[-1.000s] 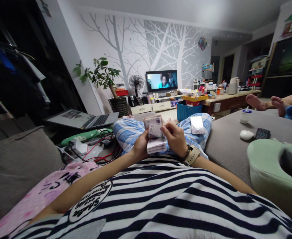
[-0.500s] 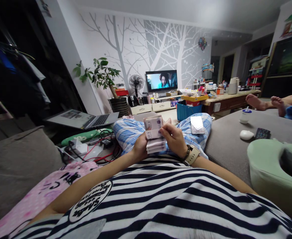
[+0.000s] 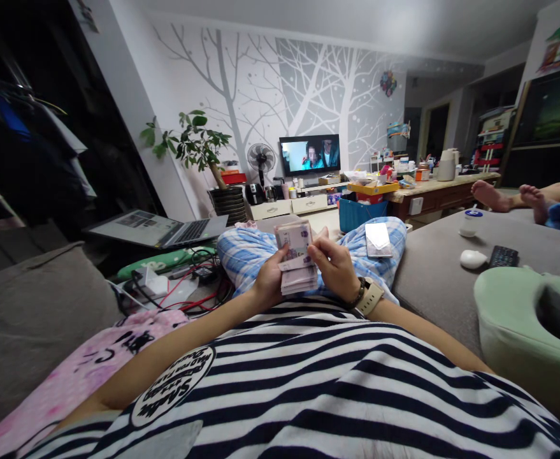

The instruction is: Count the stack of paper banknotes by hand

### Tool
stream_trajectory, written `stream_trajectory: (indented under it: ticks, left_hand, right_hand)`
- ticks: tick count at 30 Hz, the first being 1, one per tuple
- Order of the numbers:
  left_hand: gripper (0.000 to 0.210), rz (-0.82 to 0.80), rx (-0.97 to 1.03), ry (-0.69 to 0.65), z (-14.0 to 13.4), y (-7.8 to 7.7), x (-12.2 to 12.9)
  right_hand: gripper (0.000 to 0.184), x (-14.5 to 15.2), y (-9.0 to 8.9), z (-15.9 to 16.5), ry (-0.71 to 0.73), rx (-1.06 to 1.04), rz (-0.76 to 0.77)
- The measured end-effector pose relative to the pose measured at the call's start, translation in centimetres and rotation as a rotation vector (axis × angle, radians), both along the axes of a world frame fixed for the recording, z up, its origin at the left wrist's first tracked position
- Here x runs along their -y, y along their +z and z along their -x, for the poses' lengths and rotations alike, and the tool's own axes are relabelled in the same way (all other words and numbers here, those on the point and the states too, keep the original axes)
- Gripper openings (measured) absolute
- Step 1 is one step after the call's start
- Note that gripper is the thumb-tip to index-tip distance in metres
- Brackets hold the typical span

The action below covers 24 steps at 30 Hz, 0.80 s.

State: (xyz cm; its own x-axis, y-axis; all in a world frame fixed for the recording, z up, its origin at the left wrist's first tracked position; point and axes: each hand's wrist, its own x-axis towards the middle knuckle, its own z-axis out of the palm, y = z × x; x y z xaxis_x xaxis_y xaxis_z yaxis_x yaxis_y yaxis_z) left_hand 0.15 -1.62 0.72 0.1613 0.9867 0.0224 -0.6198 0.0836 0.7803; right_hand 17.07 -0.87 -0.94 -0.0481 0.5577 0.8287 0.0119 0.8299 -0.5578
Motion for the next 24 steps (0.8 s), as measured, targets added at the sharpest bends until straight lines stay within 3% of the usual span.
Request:
stream_trajectory:
  ticks: [4,12,24]
  left_hand:
    - [0.037,0.011,-0.011,0.044,-0.1,0.1,0.1]
    - [0.015,-0.024,-0.064,0.087,0.2,0.2,0.3]
    - [0.022,-0.008,-0.044,0.091,0.0,0.1,0.2]
  right_hand:
    - [0.072,0.1,0.1,0.0,0.005,0.009,0.013]
    - [0.064,-1.0,-0.3,0.2,-0.154,-0.089,0.112]
    - [0.058,-1.4,-0.3,0.2,-0.145,-0.069,0.123]
